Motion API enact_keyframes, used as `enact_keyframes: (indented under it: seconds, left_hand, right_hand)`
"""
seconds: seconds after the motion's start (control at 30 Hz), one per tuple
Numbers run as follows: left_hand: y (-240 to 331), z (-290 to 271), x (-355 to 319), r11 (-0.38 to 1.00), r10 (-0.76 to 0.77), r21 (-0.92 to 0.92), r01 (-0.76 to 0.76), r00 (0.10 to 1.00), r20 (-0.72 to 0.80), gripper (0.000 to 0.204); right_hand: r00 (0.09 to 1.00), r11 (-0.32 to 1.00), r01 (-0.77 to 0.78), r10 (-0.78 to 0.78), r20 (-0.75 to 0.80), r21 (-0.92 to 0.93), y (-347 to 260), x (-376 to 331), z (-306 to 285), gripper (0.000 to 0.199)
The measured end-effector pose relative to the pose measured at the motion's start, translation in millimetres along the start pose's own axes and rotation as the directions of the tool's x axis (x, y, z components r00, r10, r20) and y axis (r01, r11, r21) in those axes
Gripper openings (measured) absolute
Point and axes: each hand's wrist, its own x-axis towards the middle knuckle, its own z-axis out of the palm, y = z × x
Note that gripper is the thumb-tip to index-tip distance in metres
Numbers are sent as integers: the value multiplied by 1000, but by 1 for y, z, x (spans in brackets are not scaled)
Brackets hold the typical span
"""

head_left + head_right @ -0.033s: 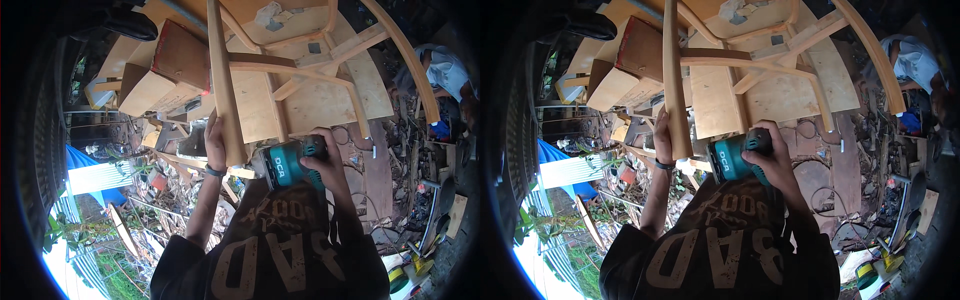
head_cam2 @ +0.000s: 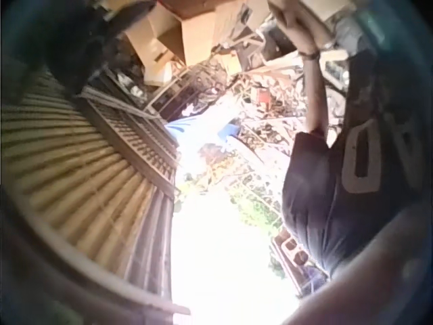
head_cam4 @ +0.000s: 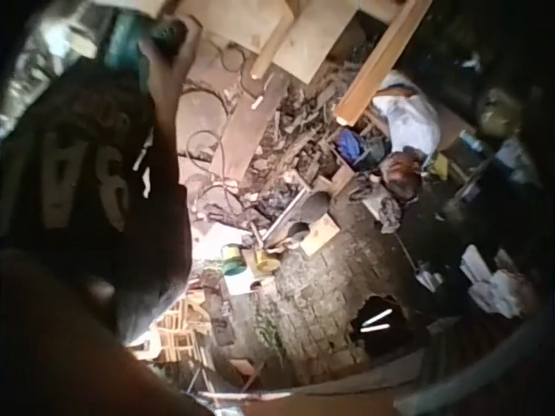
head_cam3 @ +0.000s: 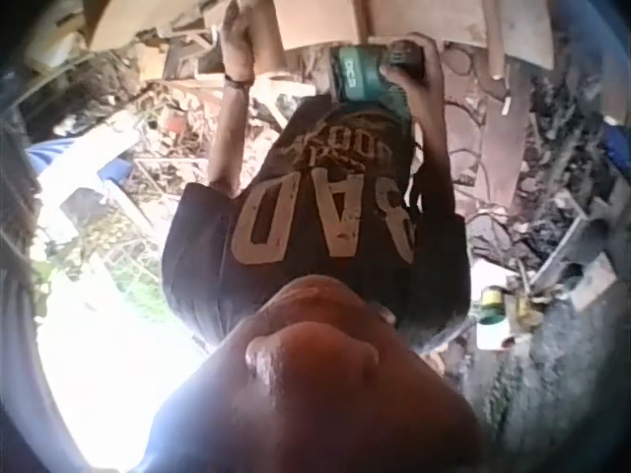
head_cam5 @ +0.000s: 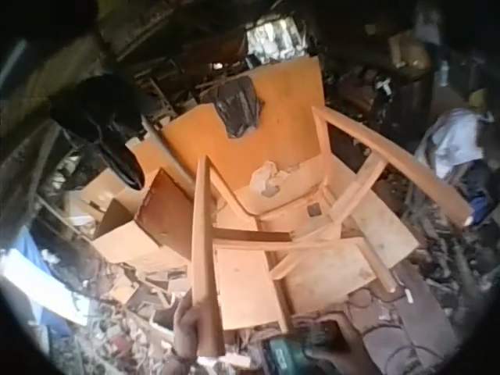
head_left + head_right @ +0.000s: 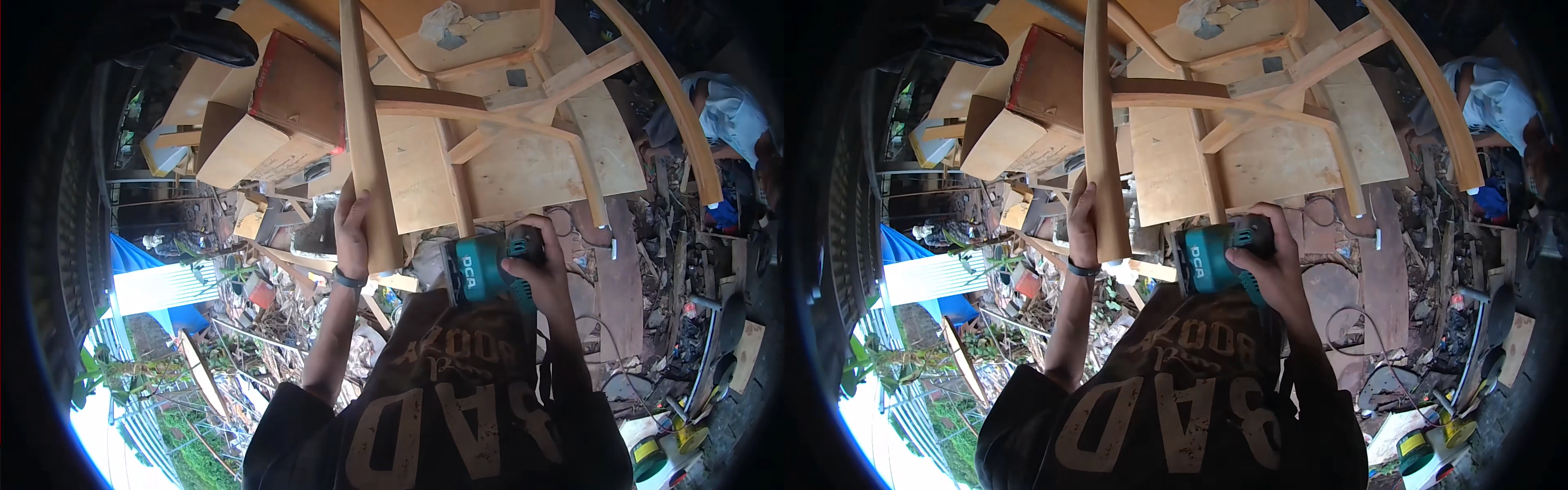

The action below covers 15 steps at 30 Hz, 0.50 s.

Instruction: Using an electric sander to smooth the surfaces of a wooden chair frame.

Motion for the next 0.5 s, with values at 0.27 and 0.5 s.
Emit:
enact_keyframes:
  seconds: [0.27,0.5]
  left_hand:
    - [22,-3,98,836,143,525,-161,987,74,82]
    - [60,13,110,779,166,611,-142,986,19,77]
  right_hand:
    - [896,834,-256,16,-444,-488,127,-55,-140,47]
    - [720,611,-562,29,-693,-558,147,-115,-181,53]
